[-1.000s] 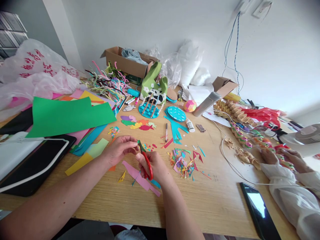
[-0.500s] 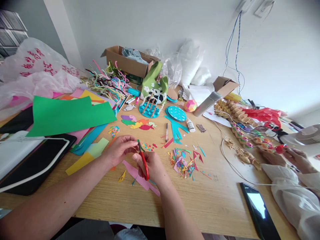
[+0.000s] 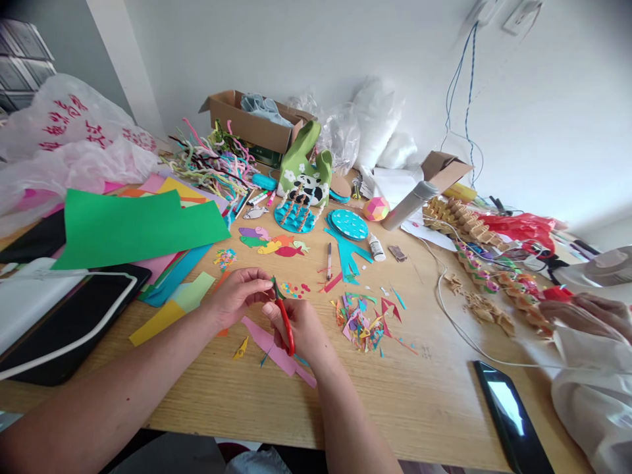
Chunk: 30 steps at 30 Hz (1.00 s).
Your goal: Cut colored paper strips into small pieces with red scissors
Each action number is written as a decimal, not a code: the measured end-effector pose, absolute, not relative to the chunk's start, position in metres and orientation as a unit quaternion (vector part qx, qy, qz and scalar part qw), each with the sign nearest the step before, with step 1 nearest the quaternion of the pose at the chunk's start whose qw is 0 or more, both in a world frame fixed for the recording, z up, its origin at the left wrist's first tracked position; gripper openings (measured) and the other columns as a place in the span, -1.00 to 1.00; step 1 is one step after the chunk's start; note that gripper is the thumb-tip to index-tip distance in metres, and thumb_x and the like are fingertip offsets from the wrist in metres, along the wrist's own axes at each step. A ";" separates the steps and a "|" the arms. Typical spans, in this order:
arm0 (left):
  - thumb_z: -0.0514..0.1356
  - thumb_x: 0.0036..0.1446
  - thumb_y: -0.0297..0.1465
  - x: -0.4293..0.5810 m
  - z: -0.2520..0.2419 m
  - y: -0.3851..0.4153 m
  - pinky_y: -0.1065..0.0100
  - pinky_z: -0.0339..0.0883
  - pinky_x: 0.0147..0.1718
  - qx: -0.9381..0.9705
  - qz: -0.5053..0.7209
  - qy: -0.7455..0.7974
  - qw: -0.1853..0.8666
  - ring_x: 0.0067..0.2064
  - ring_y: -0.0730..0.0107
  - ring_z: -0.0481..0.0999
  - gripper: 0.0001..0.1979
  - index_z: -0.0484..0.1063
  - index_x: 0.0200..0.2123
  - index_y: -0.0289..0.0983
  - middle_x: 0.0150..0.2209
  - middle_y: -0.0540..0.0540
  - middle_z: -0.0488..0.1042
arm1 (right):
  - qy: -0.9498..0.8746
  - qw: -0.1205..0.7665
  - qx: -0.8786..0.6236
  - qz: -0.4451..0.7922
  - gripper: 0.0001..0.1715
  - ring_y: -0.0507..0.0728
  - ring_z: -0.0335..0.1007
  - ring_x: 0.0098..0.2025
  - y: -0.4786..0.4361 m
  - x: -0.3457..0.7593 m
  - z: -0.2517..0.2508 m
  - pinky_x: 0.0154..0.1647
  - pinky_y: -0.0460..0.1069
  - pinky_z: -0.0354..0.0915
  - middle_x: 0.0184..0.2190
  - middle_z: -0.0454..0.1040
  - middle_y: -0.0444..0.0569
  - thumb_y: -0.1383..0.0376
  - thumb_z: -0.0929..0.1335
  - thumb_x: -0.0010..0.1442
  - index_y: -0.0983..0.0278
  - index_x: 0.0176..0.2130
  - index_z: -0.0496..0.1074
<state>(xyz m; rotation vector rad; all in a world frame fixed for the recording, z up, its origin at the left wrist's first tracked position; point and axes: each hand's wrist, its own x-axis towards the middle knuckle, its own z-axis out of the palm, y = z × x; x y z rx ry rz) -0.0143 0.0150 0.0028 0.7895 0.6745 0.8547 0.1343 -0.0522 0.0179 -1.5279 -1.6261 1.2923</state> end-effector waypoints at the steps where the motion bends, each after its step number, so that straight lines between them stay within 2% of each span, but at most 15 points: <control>1: 0.35 -0.18 -0.38 -0.014 0.003 0.015 0.41 0.31 -0.42 0.366 0.396 0.313 0.782 -0.47 0.45 0.46 -0.81 0.42 -0.52 -0.34 -0.54 -0.04 0.48 | -0.606 0.277 -0.570 0.480 -0.43 -0.05 0.17 -0.74 -0.052 0.134 0.018 -0.71 -0.17 0.06 -0.76 0.34 -0.13 -0.06 0.29 0.21 0.29 -0.60 0.25; 14: 0.35 -0.18 -0.39 -0.014 0.004 0.015 0.43 0.30 -0.43 0.364 0.392 0.304 0.788 -0.46 0.46 0.47 -0.82 0.43 -0.51 -0.33 -0.53 -0.03 0.50 | -0.621 0.278 -0.568 0.463 -0.44 -0.02 0.23 -0.72 -0.049 0.137 0.013 -0.69 -0.15 0.12 -0.73 0.38 -0.10 -0.07 0.29 0.22 0.31 -0.55 0.33; 30: 0.35 -0.17 -0.40 -0.015 0.002 0.015 0.39 0.32 -0.39 0.372 0.389 0.305 0.786 -0.45 0.44 0.48 -0.83 0.44 -0.49 -0.33 -0.52 -0.04 0.50 | -0.623 0.260 -0.600 0.430 -0.40 -0.02 0.22 -0.71 -0.052 0.133 0.017 -0.66 -0.14 0.10 -0.72 0.37 -0.11 -0.13 0.22 0.23 0.29 -0.53 0.28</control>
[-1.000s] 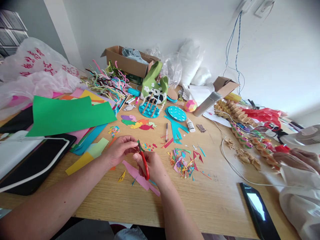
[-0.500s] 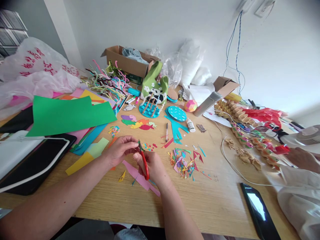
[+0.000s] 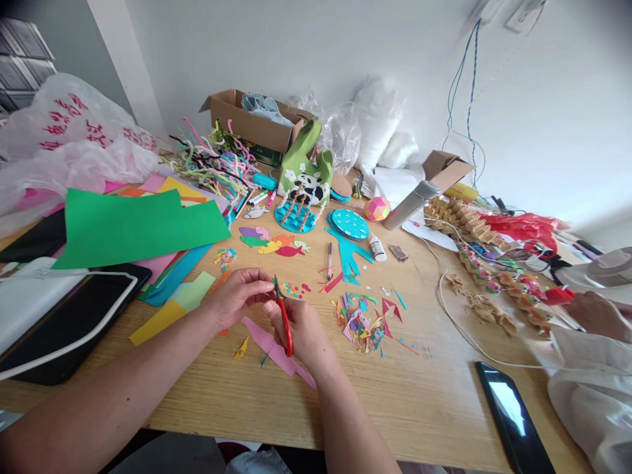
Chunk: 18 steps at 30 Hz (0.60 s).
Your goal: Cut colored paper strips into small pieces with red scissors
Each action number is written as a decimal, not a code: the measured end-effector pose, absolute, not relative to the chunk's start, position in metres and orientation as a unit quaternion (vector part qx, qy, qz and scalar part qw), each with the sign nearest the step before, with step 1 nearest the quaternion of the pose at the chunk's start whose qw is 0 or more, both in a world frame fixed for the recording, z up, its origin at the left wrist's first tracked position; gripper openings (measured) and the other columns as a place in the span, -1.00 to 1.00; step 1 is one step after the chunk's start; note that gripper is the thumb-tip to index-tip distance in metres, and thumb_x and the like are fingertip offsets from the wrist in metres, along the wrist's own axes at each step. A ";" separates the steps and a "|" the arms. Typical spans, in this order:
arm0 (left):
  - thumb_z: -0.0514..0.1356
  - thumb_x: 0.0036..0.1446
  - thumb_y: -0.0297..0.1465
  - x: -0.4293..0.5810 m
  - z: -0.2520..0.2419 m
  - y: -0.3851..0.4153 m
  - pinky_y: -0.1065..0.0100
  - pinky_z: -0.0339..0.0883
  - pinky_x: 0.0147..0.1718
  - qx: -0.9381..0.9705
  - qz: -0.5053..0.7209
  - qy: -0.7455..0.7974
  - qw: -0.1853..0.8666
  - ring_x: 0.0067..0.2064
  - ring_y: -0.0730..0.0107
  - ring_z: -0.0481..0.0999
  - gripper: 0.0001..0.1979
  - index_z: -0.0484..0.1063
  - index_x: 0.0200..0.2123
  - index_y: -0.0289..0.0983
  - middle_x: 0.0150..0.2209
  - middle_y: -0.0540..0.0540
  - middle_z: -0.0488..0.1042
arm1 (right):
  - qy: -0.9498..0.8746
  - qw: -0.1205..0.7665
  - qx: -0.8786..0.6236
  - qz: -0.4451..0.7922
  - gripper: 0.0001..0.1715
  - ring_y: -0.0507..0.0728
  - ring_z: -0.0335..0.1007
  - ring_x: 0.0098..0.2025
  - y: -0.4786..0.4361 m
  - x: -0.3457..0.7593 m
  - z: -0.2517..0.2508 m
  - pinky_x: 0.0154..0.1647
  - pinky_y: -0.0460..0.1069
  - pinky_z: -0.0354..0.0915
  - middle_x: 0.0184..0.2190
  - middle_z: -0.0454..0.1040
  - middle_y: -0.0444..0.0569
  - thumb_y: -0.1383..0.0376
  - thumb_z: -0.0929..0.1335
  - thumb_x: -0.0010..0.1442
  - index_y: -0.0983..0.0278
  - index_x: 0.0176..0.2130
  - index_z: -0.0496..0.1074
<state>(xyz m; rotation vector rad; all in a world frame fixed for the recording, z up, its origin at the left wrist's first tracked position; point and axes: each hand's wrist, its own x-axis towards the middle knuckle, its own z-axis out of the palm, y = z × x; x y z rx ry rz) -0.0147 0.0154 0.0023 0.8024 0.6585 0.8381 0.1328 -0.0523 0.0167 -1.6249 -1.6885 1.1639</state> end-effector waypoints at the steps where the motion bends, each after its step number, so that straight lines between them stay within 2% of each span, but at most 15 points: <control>1: 0.35 -0.17 -0.40 -0.015 0.002 0.015 0.38 0.33 -0.38 0.372 0.389 0.306 0.786 -0.44 0.43 0.49 -0.83 0.45 -0.49 -0.33 -0.52 -0.04 0.50 | -0.626 0.260 -0.599 0.427 -0.40 -0.01 0.23 -0.71 -0.052 0.133 0.017 -0.66 -0.14 0.10 -0.72 0.37 -0.11 -0.14 0.22 0.23 0.29 -0.53 0.28; 18: 0.35 -0.17 -0.40 -0.015 -0.001 0.016 0.37 0.33 -0.36 0.372 0.389 0.305 0.786 -0.44 0.43 0.49 -0.84 0.46 -0.48 -0.33 -0.51 -0.03 0.51 | -0.624 0.258 -0.606 0.421 -0.38 -0.01 0.22 -0.71 -0.053 0.132 0.017 -0.65 -0.14 0.11 -0.73 0.36 -0.12 -0.16 0.22 0.22 0.28 -0.53 0.26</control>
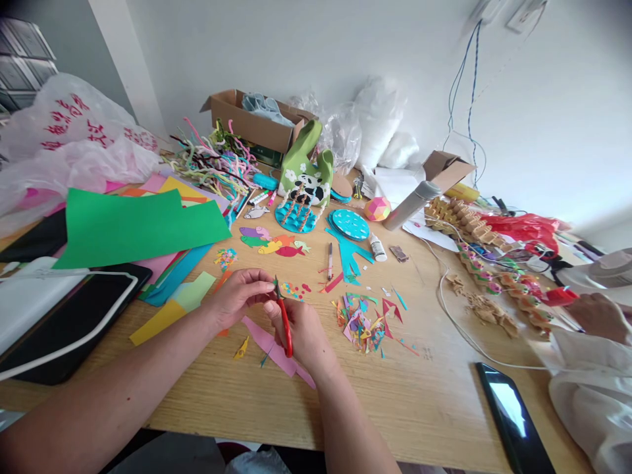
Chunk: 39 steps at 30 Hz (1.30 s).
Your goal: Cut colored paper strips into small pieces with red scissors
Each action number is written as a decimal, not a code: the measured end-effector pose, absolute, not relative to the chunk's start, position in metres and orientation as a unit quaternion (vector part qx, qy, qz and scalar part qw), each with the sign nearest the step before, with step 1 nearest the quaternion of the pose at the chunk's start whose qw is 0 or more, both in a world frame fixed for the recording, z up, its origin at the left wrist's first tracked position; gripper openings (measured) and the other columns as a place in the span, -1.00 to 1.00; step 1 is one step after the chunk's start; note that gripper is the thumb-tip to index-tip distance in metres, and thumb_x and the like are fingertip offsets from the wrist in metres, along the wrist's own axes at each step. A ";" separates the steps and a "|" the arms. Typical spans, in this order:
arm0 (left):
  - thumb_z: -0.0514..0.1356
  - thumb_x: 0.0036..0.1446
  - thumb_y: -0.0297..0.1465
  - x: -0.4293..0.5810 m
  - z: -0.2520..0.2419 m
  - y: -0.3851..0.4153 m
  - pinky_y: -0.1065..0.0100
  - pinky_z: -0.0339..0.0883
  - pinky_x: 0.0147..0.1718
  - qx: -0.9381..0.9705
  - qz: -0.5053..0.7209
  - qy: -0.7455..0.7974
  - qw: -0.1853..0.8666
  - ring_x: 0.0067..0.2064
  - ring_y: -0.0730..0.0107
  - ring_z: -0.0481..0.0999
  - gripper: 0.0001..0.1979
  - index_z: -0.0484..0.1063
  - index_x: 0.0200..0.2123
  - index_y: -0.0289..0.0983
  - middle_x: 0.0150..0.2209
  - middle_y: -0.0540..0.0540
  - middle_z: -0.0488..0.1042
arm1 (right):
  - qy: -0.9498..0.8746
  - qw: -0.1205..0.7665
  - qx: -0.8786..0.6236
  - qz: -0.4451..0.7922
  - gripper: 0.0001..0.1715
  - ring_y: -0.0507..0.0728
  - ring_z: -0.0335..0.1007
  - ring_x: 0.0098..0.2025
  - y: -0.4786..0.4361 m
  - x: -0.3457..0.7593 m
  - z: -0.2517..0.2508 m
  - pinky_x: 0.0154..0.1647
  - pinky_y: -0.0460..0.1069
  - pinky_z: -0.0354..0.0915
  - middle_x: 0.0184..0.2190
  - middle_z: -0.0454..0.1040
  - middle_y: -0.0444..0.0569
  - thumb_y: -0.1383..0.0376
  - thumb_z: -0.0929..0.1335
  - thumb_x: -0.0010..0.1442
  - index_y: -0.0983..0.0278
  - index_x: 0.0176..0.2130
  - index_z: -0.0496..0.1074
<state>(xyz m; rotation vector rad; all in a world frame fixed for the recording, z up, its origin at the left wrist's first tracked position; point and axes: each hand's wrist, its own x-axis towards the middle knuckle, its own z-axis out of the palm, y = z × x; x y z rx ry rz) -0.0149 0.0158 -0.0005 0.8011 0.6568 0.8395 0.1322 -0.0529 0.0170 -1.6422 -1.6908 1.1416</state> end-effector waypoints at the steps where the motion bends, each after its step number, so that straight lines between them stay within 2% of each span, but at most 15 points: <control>1: 0.35 -0.16 -0.40 -0.015 -0.001 0.016 0.37 0.34 -0.36 0.372 0.389 0.304 0.786 -0.44 0.43 0.49 -0.84 0.46 -0.48 -0.33 -0.51 -0.04 0.51 | -0.624 0.258 -0.606 0.420 -0.39 -0.01 0.22 -0.71 -0.053 0.132 0.017 -0.65 -0.14 0.11 -0.72 0.36 -0.12 -0.16 0.22 0.22 0.28 -0.53 0.26; 39: 0.38 -0.20 -0.39 -0.014 -0.001 0.016 0.37 0.33 -0.36 0.366 0.381 0.318 0.787 -0.45 0.44 0.48 -0.82 0.49 -0.48 -0.34 -0.51 -0.03 0.50 | -0.636 0.249 -0.611 0.400 -0.40 0.01 0.22 -0.70 -0.052 0.131 0.019 -0.64 -0.12 0.09 -0.71 0.38 -0.09 -0.13 0.20 0.25 0.25 -0.55 0.25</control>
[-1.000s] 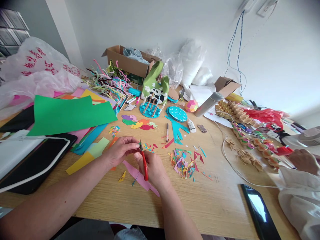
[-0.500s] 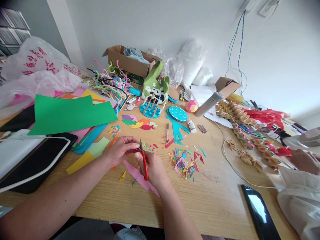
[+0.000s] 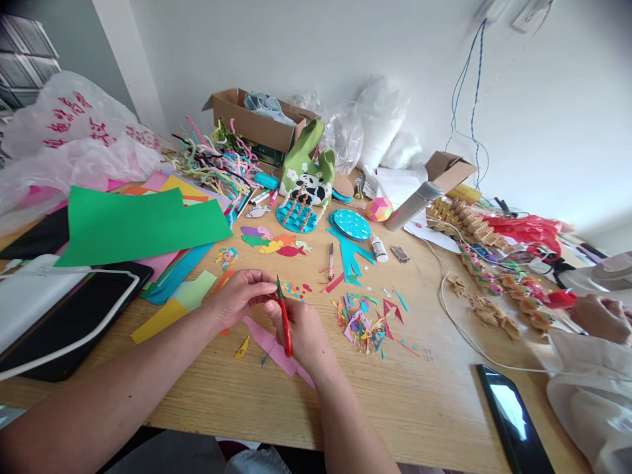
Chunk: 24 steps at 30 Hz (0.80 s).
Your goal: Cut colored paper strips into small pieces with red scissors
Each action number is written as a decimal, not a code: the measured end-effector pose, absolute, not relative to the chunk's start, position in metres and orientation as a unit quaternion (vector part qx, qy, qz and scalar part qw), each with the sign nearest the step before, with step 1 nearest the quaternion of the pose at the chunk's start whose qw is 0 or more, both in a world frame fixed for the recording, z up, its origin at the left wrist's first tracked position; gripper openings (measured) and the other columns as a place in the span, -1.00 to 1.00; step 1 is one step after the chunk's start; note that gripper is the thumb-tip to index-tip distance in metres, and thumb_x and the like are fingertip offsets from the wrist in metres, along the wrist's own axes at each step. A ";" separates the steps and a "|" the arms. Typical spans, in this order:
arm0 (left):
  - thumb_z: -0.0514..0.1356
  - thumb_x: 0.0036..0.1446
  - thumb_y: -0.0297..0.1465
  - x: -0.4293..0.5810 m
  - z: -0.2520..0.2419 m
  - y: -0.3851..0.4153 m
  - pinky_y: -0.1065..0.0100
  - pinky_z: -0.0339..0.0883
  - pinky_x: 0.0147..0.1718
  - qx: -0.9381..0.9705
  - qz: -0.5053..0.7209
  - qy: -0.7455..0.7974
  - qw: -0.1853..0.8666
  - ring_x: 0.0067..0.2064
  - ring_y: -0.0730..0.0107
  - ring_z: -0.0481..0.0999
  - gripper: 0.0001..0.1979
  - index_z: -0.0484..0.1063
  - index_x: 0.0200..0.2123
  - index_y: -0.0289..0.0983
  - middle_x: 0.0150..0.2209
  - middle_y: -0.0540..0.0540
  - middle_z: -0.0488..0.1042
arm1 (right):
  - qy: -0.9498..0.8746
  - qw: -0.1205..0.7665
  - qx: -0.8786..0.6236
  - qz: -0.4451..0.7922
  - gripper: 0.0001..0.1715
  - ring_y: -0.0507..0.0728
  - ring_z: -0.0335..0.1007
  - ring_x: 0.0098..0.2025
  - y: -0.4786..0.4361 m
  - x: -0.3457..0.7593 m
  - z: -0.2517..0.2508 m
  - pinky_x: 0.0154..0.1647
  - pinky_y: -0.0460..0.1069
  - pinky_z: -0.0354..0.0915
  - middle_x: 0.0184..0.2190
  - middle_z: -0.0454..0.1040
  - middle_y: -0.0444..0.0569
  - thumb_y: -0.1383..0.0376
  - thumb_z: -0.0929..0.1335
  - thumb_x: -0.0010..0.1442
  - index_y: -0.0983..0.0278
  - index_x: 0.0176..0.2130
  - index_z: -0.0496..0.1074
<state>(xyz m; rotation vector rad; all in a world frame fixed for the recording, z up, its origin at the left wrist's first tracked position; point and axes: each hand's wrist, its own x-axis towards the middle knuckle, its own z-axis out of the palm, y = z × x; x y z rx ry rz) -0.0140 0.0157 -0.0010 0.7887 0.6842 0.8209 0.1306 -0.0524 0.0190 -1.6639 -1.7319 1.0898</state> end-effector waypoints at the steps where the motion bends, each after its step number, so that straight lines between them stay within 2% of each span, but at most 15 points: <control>1: 0.38 -0.20 -0.39 -0.014 -0.001 0.016 0.37 0.33 -0.36 0.365 0.381 0.319 0.788 -0.45 0.44 0.49 -0.82 0.49 -0.48 -0.34 -0.51 -0.03 0.51 | -0.635 0.249 -0.612 0.400 -0.41 0.01 0.21 -0.70 -0.052 0.130 0.019 -0.64 -0.12 0.08 -0.71 0.38 -0.09 -0.13 0.20 0.25 0.25 -0.55 0.25; 16: 0.38 -0.25 -0.38 -0.015 0.004 0.016 0.40 0.30 -0.42 0.354 0.385 0.329 0.786 -0.47 0.45 0.46 -0.78 0.50 -0.49 -0.37 -0.53 -0.05 0.50 | -0.638 0.236 -0.621 0.388 -0.38 -0.02 0.16 -0.70 -0.053 0.130 0.022 -0.64 -0.14 0.05 -0.72 0.36 -0.09 -0.14 0.19 0.25 0.27 -0.56 0.24; 24: 0.37 -0.26 -0.38 -0.014 0.003 0.016 0.41 0.28 -0.43 0.358 0.383 0.329 0.785 -0.49 0.47 0.45 -0.79 0.50 -0.49 -0.37 -0.55 -0.04 0.49 | -0.640 0.238 -0.619 0.387 -0.39 -0.01 0.21 -0.69 -0.054 0.131 0.020 -0.63 -0.14 0.07 -0.69 0.38 -0.08 -0.13 0.19 0.25 0.28 -0.53 0.27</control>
